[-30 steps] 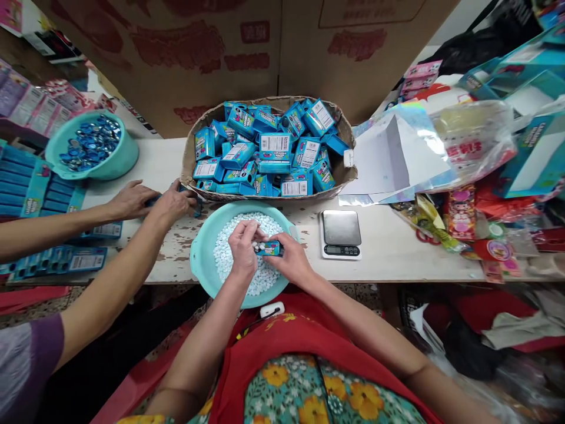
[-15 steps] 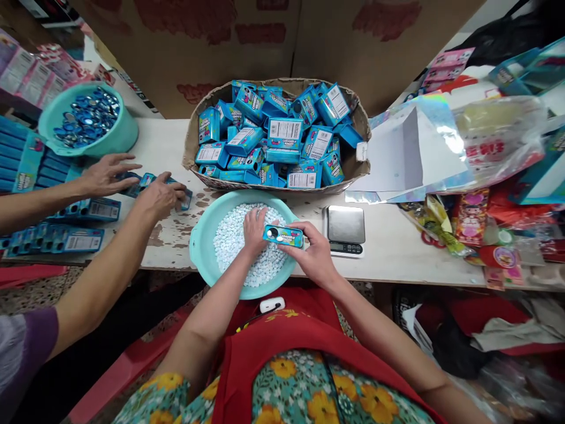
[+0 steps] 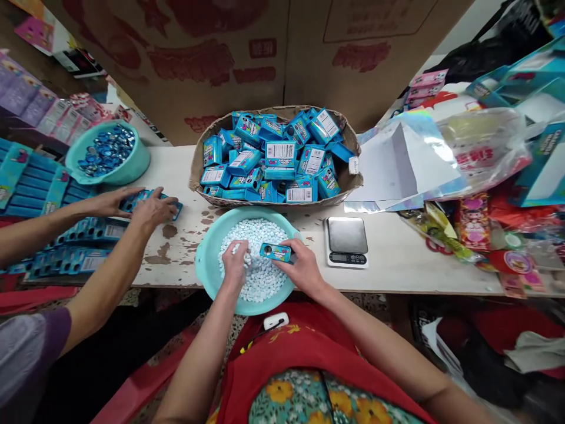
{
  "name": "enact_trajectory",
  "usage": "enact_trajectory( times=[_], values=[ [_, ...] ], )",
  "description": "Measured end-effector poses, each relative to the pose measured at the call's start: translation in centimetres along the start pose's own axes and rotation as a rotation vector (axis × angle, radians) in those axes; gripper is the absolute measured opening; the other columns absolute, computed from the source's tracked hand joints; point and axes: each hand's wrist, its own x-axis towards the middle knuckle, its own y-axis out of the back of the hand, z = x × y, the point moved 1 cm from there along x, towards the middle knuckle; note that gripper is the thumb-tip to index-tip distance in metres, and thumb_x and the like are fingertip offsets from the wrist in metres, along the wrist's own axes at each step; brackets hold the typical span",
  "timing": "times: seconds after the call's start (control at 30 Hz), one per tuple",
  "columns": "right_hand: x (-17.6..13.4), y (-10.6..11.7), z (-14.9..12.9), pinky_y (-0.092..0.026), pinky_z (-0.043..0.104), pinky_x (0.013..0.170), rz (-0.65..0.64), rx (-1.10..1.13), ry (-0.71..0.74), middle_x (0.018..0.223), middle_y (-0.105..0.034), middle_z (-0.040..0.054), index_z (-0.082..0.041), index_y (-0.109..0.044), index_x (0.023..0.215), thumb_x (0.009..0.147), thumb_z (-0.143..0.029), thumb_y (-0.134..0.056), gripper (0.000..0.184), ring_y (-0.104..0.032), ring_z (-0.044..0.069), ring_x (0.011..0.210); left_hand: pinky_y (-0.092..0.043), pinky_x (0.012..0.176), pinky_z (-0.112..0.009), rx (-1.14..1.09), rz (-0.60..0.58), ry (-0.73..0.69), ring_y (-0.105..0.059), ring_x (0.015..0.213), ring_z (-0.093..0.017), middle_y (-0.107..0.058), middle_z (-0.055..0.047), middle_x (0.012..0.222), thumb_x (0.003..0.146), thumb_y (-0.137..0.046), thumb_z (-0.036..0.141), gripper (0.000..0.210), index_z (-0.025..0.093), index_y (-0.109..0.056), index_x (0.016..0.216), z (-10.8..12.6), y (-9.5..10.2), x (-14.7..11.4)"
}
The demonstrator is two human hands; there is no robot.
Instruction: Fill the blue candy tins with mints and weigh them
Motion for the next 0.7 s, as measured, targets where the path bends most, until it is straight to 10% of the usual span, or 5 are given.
enact_trajectory(
  times=[0.2, 0.7],
  values=[
    [0.1, -2.2, -1.1, -0.045, 0.033, 0.076, -0.101, -0.117, 0.097, 0.09, -0.062, 0.0056, -0.019, -0.058, 0.095, 0.073, -0.018, -0.067, 0.024, -0.058, 0.024, 0.088, -0.048, 0.057, -0.027, -0.822, 0.044, 0.046, -0.056, 0.055, -0.012, -0.054, 0.003, 0.065, 0.069, -0.067, 0.035, 0.026, 0.018, -0.048, 0.075, 5.4, -0.1, -1.1],
    [0.8, -0.1, -2.9, -0.045, 0.032, 0.077, -0.125, -0.065, 0.024, 0.09, -0.063, 0.0023, -0.022, -0.06, 0.091, 0.069, -0.018, -0.073, 0.027, -0.059, 0.022, 0.089, -0.05, 0.061, -0.03, -0.776, 0.121, 0.027, -0.054, 0.053, -0.012, -0.047, 0.005, 0.056, 0.073, -0.066, 0.033, 0.026, 0.018, -0.047, 0.064, 7.7, -1.4, -1.2]
  ],
)
